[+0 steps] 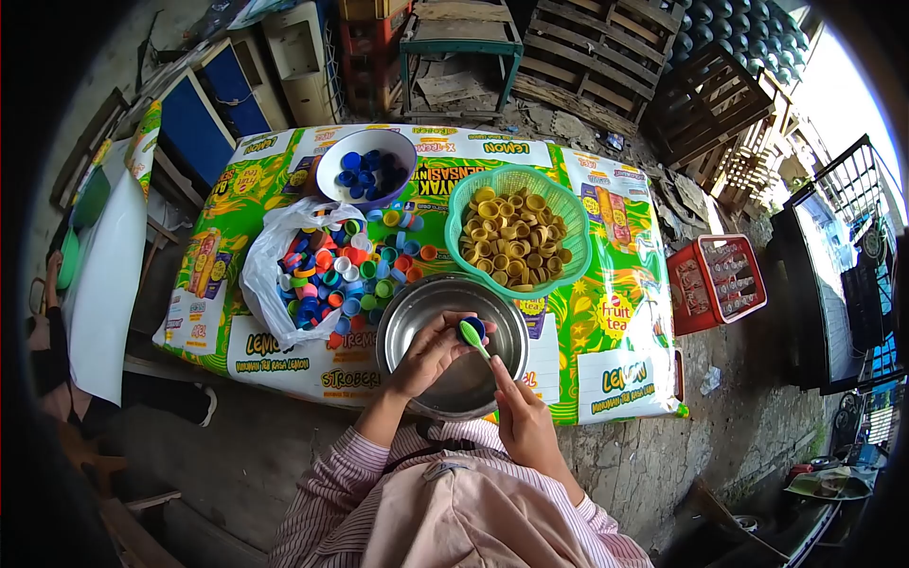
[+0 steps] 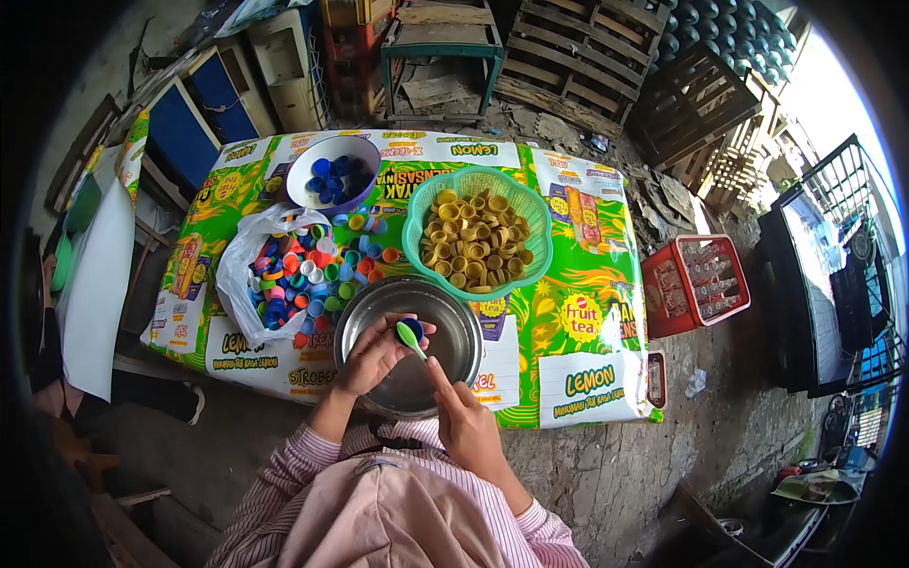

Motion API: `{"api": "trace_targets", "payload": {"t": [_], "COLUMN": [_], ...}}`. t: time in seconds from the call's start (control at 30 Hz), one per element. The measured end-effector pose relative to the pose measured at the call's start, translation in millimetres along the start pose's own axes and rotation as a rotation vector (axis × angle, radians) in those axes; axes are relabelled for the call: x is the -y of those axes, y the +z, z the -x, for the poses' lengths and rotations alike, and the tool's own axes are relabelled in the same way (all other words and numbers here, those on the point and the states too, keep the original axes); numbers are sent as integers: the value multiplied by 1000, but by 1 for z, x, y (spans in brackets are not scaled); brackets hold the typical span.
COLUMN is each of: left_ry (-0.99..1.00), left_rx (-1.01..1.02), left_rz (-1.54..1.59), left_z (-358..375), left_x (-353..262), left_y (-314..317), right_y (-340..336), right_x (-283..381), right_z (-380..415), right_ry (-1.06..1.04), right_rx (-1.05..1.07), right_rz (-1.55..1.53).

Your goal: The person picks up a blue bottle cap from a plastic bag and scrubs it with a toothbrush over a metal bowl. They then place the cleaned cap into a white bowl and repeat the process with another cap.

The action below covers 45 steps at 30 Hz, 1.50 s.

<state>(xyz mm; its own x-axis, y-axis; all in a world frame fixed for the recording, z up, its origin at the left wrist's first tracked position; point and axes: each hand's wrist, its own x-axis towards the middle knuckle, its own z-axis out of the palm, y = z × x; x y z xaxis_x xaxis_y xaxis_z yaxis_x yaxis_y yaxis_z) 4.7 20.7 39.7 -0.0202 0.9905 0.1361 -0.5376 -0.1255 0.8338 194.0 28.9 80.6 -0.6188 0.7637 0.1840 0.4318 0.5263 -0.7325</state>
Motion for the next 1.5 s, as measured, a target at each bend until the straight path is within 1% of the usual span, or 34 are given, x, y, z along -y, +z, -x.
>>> {"api": "trace_targets", "payload": {"t": [0.1,0.17,0.2,0.23,0.3,0.33,0.4,0.43,0.47,0.5,0.57,0.6,0.63,0.7,0.73,0.77,0.83,0.87,0.9,0.97,1.0,1.03,1.07,1.1,1.13,1.17,1.23,1.27,1.3,1.37,1.4,1.43,1.5], "left_ry": [45,72,45,43,7,-21,1,22,0,0,-122,-174,-175,-266,-242,-242,-132,-91,-90,87,152,152,112,72,75,81,68,21,19,45,22,25,58], "left_rx": [16,26,-101,-103,-186,-275,-257,-238,-283,-282,-291,-374,-373,-344,-282,-283,-340,-417,-413,-432,-448,-450,-458,-465,-494,-491,-407,-417,-418,-400,-458,-459,-454], "left_rz": [44,69,66,67,120,105,52,-1,-112,-112,-314,-325,-325,-298,-350,-352,-420,-465,-464,-566,-579,-581,-533,-484,-419,-418,-444,-454,-455,-324,-307,-307,-482], "left_z": [-1,-2,-4,-4,-5,-8,-11,-12,-13,-14,-13,-15,-15,-17,-16,-15,-14,-15,-17,-21,-24,-24,-23,-23,-25,-27,-27,-26,-26,-28,-29,-29,-25], "left_x": [10,21,22,24,28,23,26,26,26,19,7,6,4,-1,-1,0,1,2,1,-1,1,2,2,2,7,5,-2,-4,-2,5,5,2,-4], "left_y": [-4,-6,0,0,0,10,1,-1,-2,1,4,8,9,6,2,2,8,14,16,19,18,19,21,23,22,21,20,22,20,18,20,21,22], "right_y": [-4,1,6,9,9,9,9,11,12,11,6,4,5,7,5,4,5,8,14,23,20,17,14,11,9,8,9,5,6,7,8,10,10], "right_x": [-5,-4,-1,1,0,-2,-2,2,3,1,-7,-9,-9,-8,-6,-7,-10,-6,1,5,5,5,6,6,7,7,7,5,6,10,9,7,5], "right_z": [-6,-6,-3,-1,-3,-5,-5,-3,-2,-3,-6,-6,-5,-5,-5,-6,-7,-7,-6,-4,-5,-7,-8,-9,-9,-9,-7,-10,-10,-11,-11,-10,-11], "right_ry": [3,-7,-21,-34,-35,0,34,-2,-39,-39,-73,-42,-41,-88,-105,-106,-36,-21,-5,-52,-69,-84,-84,-21,41,37,-15,7,9,-2,-3,-37,-69], "right_rx": [-37,-57,-49,-41,-35,-25,-14,6,24,24,-23,-21,-21,10,20,19,-7,-18,-30,-49,-53,-57,-58,-28,2,-1,11,-20,-19,-29,-31,-32,-33], "right_rz": [-40,-15,6,28,37,39,43,28,13,13,98,135,135,128,94,93,-46,-77,-107,-283,-295,-310,-312,-260,-206,-203,-104,-69,-71,7,8,-51,-113]}}
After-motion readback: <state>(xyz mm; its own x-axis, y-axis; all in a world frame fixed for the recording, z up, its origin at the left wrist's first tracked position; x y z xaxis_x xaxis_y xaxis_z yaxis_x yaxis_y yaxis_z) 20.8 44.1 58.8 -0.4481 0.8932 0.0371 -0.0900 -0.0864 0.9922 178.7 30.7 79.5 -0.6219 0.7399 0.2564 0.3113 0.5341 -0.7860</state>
